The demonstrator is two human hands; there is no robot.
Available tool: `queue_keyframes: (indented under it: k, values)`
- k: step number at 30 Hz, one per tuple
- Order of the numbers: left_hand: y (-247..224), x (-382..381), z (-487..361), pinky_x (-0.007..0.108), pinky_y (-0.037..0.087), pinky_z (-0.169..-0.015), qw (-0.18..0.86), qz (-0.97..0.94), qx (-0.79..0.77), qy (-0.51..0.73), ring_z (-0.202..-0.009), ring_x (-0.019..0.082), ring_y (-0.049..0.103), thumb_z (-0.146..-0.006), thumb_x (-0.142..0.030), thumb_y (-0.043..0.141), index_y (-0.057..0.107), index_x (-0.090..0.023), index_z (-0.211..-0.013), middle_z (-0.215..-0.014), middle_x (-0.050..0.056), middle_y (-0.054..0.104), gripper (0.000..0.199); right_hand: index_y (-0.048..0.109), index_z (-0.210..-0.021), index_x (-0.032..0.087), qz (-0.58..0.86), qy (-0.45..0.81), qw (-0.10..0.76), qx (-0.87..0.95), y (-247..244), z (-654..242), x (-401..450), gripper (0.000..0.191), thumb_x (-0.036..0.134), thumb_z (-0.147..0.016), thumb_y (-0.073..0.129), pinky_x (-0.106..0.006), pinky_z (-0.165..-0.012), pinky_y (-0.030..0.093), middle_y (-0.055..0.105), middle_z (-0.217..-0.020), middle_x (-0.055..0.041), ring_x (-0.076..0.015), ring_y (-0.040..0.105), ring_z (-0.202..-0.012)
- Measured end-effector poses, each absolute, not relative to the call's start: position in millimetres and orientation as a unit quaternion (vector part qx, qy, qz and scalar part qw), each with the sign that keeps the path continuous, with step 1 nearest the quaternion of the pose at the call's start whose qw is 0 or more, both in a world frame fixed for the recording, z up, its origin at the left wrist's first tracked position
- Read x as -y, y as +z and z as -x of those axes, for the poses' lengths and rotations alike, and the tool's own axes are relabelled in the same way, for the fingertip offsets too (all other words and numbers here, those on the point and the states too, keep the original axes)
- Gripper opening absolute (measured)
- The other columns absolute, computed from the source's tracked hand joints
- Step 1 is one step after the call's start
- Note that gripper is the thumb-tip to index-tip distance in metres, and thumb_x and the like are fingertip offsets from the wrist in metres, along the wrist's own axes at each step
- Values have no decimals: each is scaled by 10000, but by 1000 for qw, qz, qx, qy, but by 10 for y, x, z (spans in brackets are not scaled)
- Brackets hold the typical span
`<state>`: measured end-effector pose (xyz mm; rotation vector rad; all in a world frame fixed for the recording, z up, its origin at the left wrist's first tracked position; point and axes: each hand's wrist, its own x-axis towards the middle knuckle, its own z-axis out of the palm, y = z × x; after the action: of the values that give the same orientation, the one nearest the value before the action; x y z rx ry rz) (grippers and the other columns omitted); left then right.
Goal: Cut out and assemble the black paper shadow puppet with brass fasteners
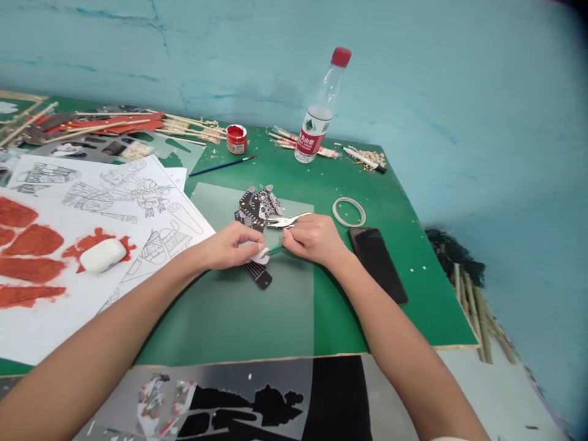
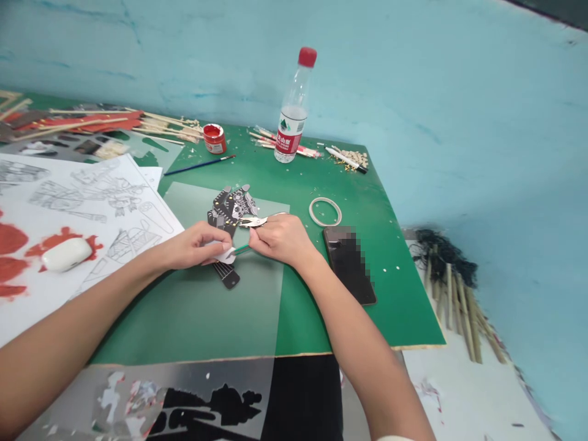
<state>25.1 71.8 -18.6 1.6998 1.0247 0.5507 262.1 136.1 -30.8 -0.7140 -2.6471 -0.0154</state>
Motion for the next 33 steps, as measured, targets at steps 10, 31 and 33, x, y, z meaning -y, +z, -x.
queue_keyframes:
  k: [10, 31, 33]
  values:
    - [-169, -727, -251, 220, 295, -485, 514, -707, -430, 227, -470, 92, 399, -890, -379, 560, 604, -168, -663, -482, -48, 479, 313, 510, -480, 199, 273, 5, 191, 943, -307, -2629, -1349, 578, 307, -1031, 372, -325, -590, 248, 490, -489, -21, -140, 379, -512]
    - [-349, -762, -263, 193, 325, -441, 545, -615, -482, 304, -412, 76, 394, -1014, -537, 477, 564, -181, -863, -597, -20, 648, 397, 702, -742, 180, 423, 57, 100, 899, -141, -2759, -1246, 534, 444, -1092, 396, -321, -582, 178, 687, -664, -61, -158, 554, -569]
    - [-378, -773, -266, 190, 321, -425, 563, -593, -477, 324, -388, 68, 379, -1014, -562, 470, 546, -185, -906, -613, -17, 659, 400, 712, -833, 182, 421, 68, 91, 900, -113, -2748, -1220, 456, 425, -1088, 424, -318, -586, 191, 704, -709, -58, -163, 568, -588]
